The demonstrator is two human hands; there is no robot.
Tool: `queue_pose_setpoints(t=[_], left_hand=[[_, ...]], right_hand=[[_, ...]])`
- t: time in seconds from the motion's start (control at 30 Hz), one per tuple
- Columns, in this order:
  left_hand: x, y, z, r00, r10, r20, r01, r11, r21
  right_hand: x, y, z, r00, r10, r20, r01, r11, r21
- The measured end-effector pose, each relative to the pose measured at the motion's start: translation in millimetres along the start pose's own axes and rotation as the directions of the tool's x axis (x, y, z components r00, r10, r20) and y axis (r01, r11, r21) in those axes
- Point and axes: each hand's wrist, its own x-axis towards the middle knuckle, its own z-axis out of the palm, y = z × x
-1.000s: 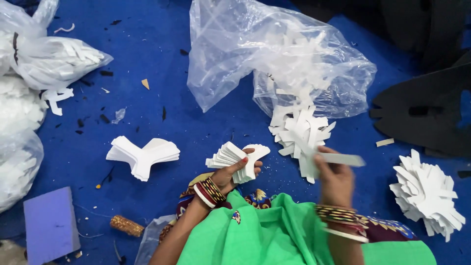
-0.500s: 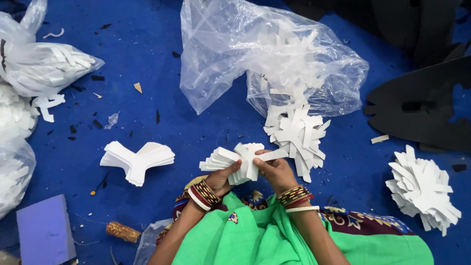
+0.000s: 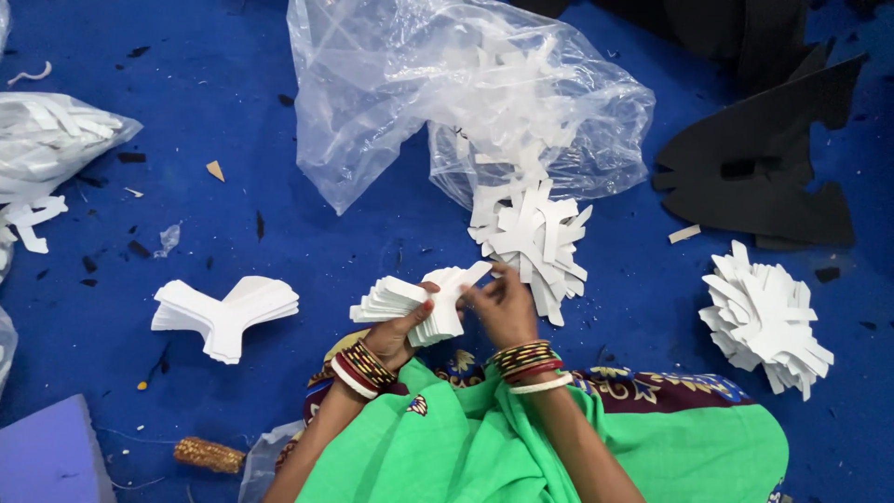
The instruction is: The person sorts Y-shaped white shoe components into organized stacks while sitting on the floor.
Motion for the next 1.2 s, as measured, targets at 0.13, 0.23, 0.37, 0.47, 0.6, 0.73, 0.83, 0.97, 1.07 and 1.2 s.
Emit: queue_pose_setpoints(t=[0.13, 0.23, 0.37, 0.47, 0.6, 0.73, 0.83, 0.97, 1.07, 1.2], left_hand=[[-6, 13, 15, 1.0, 0.011, 0.029, -0.01, 1.0, -0.027], [-3, 12, 14, 1.0, -0.002, 0.021, 0.002, 1.0, 0.001], [-4, 6, 3, 0.999, 0.009, 0.037, -0.01, 0.999, 0.04], [-3, 8, 6, 0.999, 0.002, 0.032, -0.003, 1.0, 0.015], [-1, 10, 7, 0.999, -0.024, 0.029, 0.025, 0.999, -0.034], [-5, 12, 15, 0.999, -0.022, 0.027, 0.022, 1.0, -0.015], [-3, 13, 18, 1.0, -0.014, 0.003, 0.014, 1.0, -0.01], [-4, 13, 12, 1.0, 0.006, 0.006, -0.006, 0.999, -0.036], [-3, 12, 11, 1.0, -0.002, 0.016, 0.002, 0.998, -0.056], [-4, 15, 13, 1.0, -0.02, 0.015, 0.021, 0.998, -0.061]], right_hand=[[18, 18, -36, 0.847, -0.329, -0.417, 0.253, 0.94, -0.227], [49, 29, -60, 0.667, -0.599, -0.442, 0.308, 0.763, -0.569], [62, 10, -70, 0.769, -0.433, -0.471, 0.133, 0.828, -0.545], [47, -6, -79, 0.879, -0.214, -0.427, 0.01, 0.902, -0.433], [24, -15, -83, 0.954, 0.005, -0.299, -0.134, 0.9, -0.415], [67, 29, -99, 0.896, -0.308, -0.321, 0.066, 0.806, -0.588], [100, 19, -103, 0.847, -0.487, -0.215, 0.196, 0.66, -0.725], [93, -16, -113, 0.931, -0.307, -0.196, 0.045, 0.631, -0.775], [77, -6, -133, 0.866, -0.379, -0.326, 0.017, 0.674, -0.739], [30, -14, -158, 0.852, -0.167, -0.496, 0.007, 0.951, -0.308]])
